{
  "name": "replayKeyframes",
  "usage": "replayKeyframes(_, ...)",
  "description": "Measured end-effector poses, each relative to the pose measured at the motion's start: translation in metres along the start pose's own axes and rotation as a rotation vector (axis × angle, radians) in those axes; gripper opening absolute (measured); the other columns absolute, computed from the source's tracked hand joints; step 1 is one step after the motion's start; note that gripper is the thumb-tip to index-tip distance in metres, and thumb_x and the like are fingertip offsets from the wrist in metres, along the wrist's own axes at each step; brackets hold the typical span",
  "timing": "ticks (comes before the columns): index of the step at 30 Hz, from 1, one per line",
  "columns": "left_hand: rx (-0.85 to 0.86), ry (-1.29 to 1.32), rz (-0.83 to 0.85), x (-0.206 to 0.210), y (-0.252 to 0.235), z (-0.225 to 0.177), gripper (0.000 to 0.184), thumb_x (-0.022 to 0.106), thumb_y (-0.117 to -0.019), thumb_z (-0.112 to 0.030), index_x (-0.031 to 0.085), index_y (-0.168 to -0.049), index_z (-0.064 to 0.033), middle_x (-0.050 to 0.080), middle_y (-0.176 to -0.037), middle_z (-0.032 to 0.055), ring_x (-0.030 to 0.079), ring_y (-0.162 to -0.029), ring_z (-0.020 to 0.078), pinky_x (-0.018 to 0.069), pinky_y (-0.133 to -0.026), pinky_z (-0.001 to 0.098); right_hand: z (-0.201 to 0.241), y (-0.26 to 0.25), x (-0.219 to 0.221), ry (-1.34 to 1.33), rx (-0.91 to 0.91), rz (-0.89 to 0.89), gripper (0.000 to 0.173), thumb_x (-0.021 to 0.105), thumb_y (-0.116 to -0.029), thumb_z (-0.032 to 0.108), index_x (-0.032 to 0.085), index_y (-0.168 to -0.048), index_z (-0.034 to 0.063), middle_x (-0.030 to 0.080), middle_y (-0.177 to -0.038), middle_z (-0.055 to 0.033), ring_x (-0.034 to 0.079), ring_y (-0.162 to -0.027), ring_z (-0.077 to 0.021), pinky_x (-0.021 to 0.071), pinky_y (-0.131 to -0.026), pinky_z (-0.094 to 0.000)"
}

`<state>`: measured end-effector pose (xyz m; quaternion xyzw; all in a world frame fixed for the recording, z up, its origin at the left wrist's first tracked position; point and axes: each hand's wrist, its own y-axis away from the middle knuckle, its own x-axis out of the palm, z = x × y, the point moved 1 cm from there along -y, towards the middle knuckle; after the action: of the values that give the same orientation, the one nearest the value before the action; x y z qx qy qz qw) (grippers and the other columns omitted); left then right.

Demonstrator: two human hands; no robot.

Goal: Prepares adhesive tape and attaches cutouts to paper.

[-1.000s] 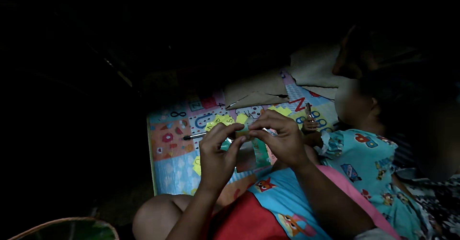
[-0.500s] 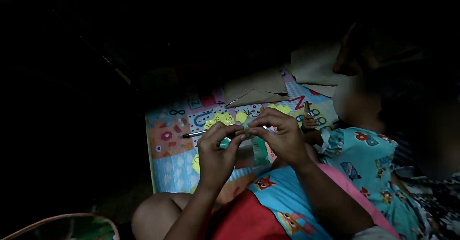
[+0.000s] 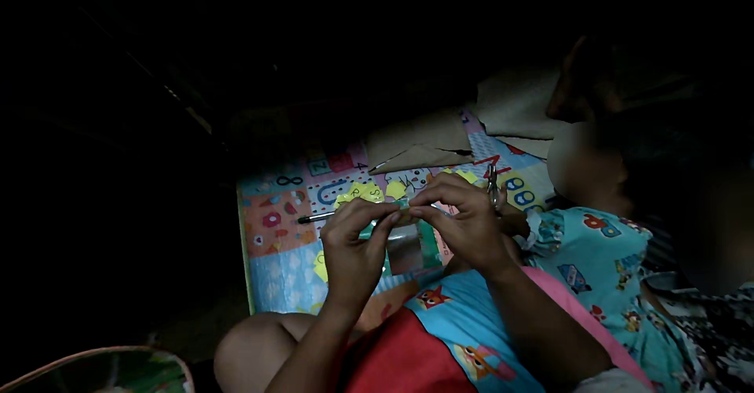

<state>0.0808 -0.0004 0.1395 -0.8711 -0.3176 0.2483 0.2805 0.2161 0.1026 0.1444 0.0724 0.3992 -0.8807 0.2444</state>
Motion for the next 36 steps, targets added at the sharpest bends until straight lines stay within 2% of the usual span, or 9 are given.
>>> replayKeyframes(8, 0.084, -0.19, -0.105, 0.002, 0.004, 0.0, 0.007, 0.072, -0.0898, -0.009, 0.077, -0.089, -0.0033, 0.072, -0.088, 0.0032, 0.063, -0.09, 0.0069, 0.0448, -0.085, 0.026, -0.001, 0.001, 0.005, 0.094, -0.017, -0.052, 0.008, 0.077, -0.0864, 0.012, 0.075, -0.086, 0.0037, 0.065, -0.086, -0.005, 0.06, -0.084, -0.011, 0.0488, -0.077, -0.0236)
replayKeyframes(11, 0.096, -0.167, -0.118, 0.003, 0.003, 0.001, 0.009, 0.073, -0.091, -0.011, 0.075, -0.087, -0.004, 0.061, -0.101, 0.0049, 0.057, -0.1, 0.0037, 0.0454, -0.09, 0.0158, -0.003, 0.001, 0.005, 0.085, -0.048, -0.066, 0.011, 0.079, -0.0862, 0.014, 0.074, -0.083, 0.0047, 0.058, -0.098, -0.0069, 0.057, -0.093, -0.0093, 0.0486, -0.084, -0.0183)
replayKeyframes(14, 0.12, -0.144, -0.11, 0.002, 0.002, 0.001, 0.012, 0.071, -0.0926, -0.013, 0.072, -0.086, -0.0037, 0.064, -0.109, 0.0066, 0.058, -0.108, 0.0055, 0.0457, -0.095, 0.0189, -0.004, 0.001, 0.006, 0.065, -0.157, -0.087, 0.011, 0.077, -0.0866, 0.012, 0.073, -0.079, 0.0046, 0.068, -0.103, -0.008, 0.058, -0.105, -0.0152, 0.0458, -0.094, -0.0251)
replayKeyframes(18, 0.189, -0.069, -0.095, -0.001, 0.001, 0.002, 0.013, 0.071, -0.0931, -0.017, 0.07, -0.082, -0.0093, 0.071, -0.107, -0.0014, 0.058, -0.116, 0.0087, 0.0426, -0.102, 0.0255, -0.007, 0.0, 0.005, -0.015, -0.348, -0.108, 0.012, 0.075, -0.0879, 0.01, 0.07, -0.078, 0.0052, 0.072, -0.096, -0.0039, 0.06, -0.106, -0.0155, 0.0455, -0.098, -0.0244)
replayKeyframes(22, 0.18, 0.057, -0.073, 0.002, 0.001, 0.004, 0.011, 0.068, -0.0946, -0.017, 0.066, -0.084, -0.0141, 0.073, -0.096, -0.0103, 0.061, -0.112, 0.0039, 0.0449, -0.102, 0.0234, -0.009, -0.001, 0.004, -0.116, -0.368, -0.063, 0.007, 0.072, -0.0895, 0.004, 0.069, -0.083, 0.0018, 0.075, -0.091, -0.0063, 0.068, -0.094, -0.0115, 0.0543, -0.087, -0.0225)
replayKeyframes(26, 0.144, 0.065, -0.078, 0.006, 0.005, 0.006, 0.005, 0.066, -0.0956, -0.015, 0.067, -0.093, -0.01, 0.069, -0.095, -0.0067, 0.062, -0.099, -0.001, 0.05, -0.09, 0.0188, -0.008, 0.001, 0.005, -0.115, -0.318, -0.083, 0.006, 0.072, -0.0881, 0.001, 0.071, -0.084, -0.0027, 0.074, -0.083, -0.0084, 0.07, -0.084, -0.0074, 0.0559, -0.079, -0.0185)
replayKeyframes(30, -0.022, 0.243, 0.085, 0.009, 0.006, 0.014, 0.027, 0.07, -0.0951, -0.023, 0.064, -0.117, -0.0094, 0.068, -0.103, -0.012, 0.063, -0.096, -0.0062, 0.0535, -0.087, 0.0175, -0.006, 0.0, 0.002, -0.156, -0.22, -0.086, 0.006, 0.072, -0.0885, 0.001, 0.07, -0.086, -0.0042, 0.072, -0.082, -0.0058, 0.068, -0.081, -0.0009, 0.0556, -0.079, -0.0148)
replayKeyframes(33, -0.127, 0.338, 0.15, 0.014, 0.007, 0.023, 0.006, 0.069, -0.0922, -0.013, 0.073, -0.091, -0.0074, 0.068, -0.095, -0.0111, 0.063, -0.091, -0.0054, 0.0548, -0.083, 0.0173, -0.007, -0.001, 0.002, -0.145, -0.198, -0.095, 0.007, 0.074, -0.0866, 0.001, 0.071, -0.084, -0.0045, 0.071, -0.08, -0.005, 0.067, -0.079, -0.0004, 0.0545, -0.078, -0.0136)
replayKeyframes(36, -0.193, 0.428, 0.131, 0.019, 0.01, 0.029, 0.008, 0.067, -0.0943, -0.013, 0.074, -0.09, -0.015, 0.068, -0.093, -0.0155, 0.064, -0.088, -0.0057, 0.0551, -0.079, 0.0169, -0.01, -0.002, 0.004, -0.143, -0.165, -0.094, 0.007, 0.075, -0.0862, 0.004, 0.072, -0.083, -0.0014, 0.071, -0.081, -0.0023, 0.065, -0.082, -0.0016, 0.053, -0.082, -0.0155)
